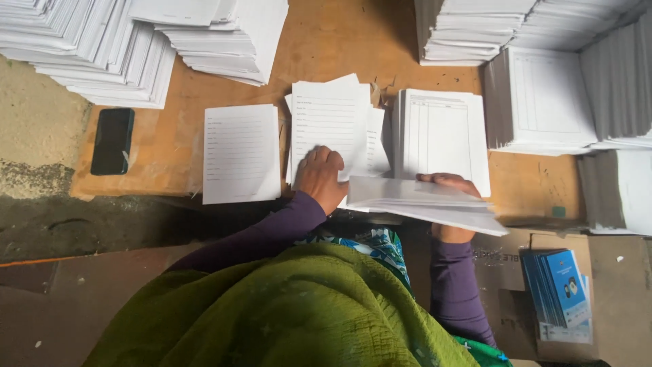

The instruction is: The person sorts through a large stack of white papers on a wooden table, separating them into smaller piles. They handle the papers by hand, flipping through them and occasionally picking up a blue-covered booklet to place it on top of a stack.

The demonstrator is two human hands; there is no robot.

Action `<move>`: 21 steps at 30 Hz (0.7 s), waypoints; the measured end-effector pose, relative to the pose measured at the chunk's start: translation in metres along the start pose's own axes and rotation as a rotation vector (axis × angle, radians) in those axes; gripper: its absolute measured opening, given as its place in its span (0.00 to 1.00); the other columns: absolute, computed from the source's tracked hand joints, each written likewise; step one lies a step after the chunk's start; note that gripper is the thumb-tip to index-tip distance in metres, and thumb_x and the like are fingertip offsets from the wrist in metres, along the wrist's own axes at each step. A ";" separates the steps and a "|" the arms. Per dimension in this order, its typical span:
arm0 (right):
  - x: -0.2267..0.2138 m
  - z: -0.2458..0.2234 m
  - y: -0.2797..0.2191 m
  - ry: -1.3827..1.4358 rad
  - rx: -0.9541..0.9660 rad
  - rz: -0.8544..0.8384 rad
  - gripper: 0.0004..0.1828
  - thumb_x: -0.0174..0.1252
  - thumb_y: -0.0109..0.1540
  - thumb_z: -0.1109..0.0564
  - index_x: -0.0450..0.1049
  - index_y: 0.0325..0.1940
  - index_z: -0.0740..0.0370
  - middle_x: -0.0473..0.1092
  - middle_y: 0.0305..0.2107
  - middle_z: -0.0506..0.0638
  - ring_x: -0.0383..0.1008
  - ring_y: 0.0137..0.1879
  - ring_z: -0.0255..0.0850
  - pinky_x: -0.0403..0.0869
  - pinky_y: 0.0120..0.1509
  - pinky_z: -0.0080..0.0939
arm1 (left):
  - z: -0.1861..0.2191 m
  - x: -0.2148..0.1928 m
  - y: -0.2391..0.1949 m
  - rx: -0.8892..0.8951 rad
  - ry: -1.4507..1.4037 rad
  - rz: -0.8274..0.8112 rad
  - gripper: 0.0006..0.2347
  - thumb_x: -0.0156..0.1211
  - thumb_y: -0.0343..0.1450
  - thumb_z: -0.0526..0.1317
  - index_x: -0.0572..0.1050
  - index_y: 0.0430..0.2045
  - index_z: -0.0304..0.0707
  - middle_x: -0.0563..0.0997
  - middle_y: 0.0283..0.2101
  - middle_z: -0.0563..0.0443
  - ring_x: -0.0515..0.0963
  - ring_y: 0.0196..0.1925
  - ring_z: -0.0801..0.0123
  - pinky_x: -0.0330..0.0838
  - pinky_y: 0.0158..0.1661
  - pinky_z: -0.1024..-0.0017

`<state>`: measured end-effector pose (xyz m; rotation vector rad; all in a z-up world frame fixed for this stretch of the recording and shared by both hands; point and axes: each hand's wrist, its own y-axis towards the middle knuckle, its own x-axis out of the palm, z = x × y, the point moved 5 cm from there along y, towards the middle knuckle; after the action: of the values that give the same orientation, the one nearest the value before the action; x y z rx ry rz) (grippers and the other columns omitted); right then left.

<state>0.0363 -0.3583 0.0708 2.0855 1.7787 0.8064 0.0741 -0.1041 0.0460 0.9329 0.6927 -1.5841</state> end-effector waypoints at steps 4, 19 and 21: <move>0.014 -0.020 0.006 0.014 -0.046 -0.068 0.40 0.52 0.55 0.31 0.67 0.35 0.79 0.70 0.31 0.73 0.76 0.43 0.61 0.75 0.53 0.54 | -0.001 -0.009 0.001 -0.002 -0.045 -0.040 0.08 0.60 0.66 0.41 0.66 0.30 0.44 0.64 0.36 0.55 0.70 0.43 0.60 0.63 0.45 0.64; -0.018 -0.005 -0.007 -0.324 0.340 0.346 0.07 0.55 0.61 0.66 0.70 0.30 0.58 0.61 0.20 0.38 0.56 0.28 0.27 0.59 0.36 0.27 | -0.087 -0.029 -0.020 -0.176 -1.255 0.395 0.07 0.56 0.71 0.42 0.73 0.35 0.38 0.78 0.41 0.50 0.76 0.43 0.68 0.71 0.44 0.70; -0.012 -0.001 0.000 -0.016 0.295 0.380 0.09 0.55 0.63 0.69 0.72 0.43 0.59 0.65 0.27 0.35 0.56 0.32 0.23 0.61 0.37 0.22 | -0.095 -0.036 -0.025 -0.206 -1.562 0.307 0.09 0.53 0.73 0.44 0.70 0.37 0.38 0.78 0.41 0.46 0.77 0.43 0.63 0.72 0.42 0.65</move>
<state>0.0347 -0.3698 0.0693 2.6681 1.5934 0.6415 0.0719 -0.0009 0.0267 -0.4554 -0.3917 -1.4129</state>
